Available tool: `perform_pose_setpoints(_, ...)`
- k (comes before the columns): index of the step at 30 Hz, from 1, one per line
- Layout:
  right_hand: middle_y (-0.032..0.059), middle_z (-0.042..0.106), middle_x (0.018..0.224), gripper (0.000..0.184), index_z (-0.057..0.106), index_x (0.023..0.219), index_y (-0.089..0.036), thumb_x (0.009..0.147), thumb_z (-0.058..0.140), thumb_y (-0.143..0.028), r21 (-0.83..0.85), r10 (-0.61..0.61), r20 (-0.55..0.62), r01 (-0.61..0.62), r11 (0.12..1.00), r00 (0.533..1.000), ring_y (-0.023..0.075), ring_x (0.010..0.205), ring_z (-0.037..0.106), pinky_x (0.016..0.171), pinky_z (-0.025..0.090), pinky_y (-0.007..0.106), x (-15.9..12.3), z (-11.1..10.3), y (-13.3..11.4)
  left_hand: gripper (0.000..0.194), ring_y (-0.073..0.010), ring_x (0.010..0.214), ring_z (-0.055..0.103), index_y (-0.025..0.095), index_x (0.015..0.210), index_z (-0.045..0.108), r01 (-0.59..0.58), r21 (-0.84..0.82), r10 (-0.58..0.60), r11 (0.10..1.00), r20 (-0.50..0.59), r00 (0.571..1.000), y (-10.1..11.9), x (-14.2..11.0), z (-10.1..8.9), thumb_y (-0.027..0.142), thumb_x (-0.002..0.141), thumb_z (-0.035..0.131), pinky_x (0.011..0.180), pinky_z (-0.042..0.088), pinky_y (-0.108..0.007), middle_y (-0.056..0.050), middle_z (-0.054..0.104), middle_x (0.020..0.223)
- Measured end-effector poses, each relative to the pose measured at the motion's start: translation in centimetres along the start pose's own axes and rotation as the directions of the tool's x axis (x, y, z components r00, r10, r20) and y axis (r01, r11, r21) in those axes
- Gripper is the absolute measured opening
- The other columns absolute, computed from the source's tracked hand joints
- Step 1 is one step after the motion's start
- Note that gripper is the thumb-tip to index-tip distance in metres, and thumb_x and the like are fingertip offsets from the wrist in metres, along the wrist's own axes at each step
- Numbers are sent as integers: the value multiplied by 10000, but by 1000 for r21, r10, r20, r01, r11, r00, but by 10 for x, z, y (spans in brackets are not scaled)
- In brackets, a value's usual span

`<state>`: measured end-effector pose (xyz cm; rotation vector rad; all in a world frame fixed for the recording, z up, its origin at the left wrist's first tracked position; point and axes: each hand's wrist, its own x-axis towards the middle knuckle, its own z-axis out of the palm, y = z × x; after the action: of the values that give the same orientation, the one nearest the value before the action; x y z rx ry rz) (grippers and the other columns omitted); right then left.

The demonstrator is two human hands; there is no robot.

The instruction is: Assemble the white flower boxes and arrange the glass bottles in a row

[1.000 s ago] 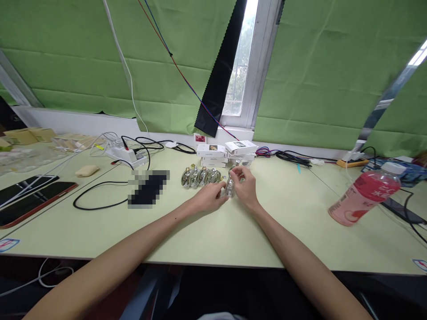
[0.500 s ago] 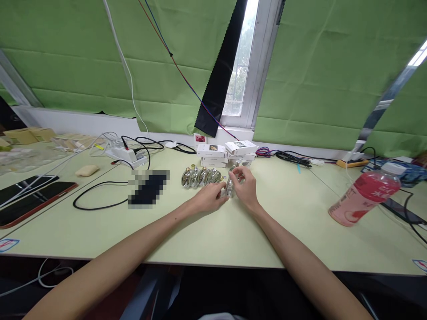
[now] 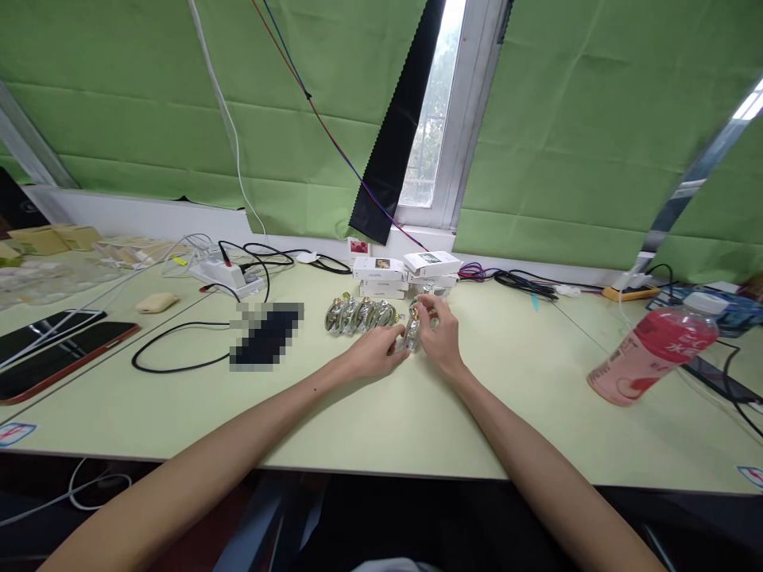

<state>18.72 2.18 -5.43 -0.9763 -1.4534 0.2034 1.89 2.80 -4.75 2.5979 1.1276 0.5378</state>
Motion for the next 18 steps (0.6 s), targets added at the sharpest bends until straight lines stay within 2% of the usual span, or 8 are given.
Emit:
perform_pose_setpoints(4, 73, 702, 967, 200, 649, 1071, -214, 959, 513, -308, 24, 17, 23, -18, 1000, 1000, 208, 888, 656, 779, 526, 351, 0, 0, 1, 187, -192, 625, 585, 213, 893, 540, 21, -8, -21, 1000, 10, 1000, 3, 0, -2, 398, 885, 565, 547, 328, -296, -14, 645, 717)
perform_pose_setpoints(12, 34, 678, 858, 115, 631, 882, -230, 918, 575, -323, -1, 40, 0, -40, 999, 999, 194, 823, 612, 730, 497, 327, 1, -1, 1, 175, -199, 629, 583, 220, 886, 522, 7, 11, -7, 1000, 5, 1000, 2, 0, -1, 393, 893, 550, 553, 322, -293, -11, 640, 709)
perform_pose_setpoints(18, 23, 668, 823, 135, 614, 840, -227, 897, 609, -349, -10, 55, -12, -55, 998, 998, 191, 807, 604, 716, 480, 320, 2, 0, 1, 171, -199, 627, 569, 220, 860, 519, 3, 13, -3, 1000, 3, 1000, 4, 0, -3, 386, 887, 551, 552, 312, -294, -12, 635, 704)
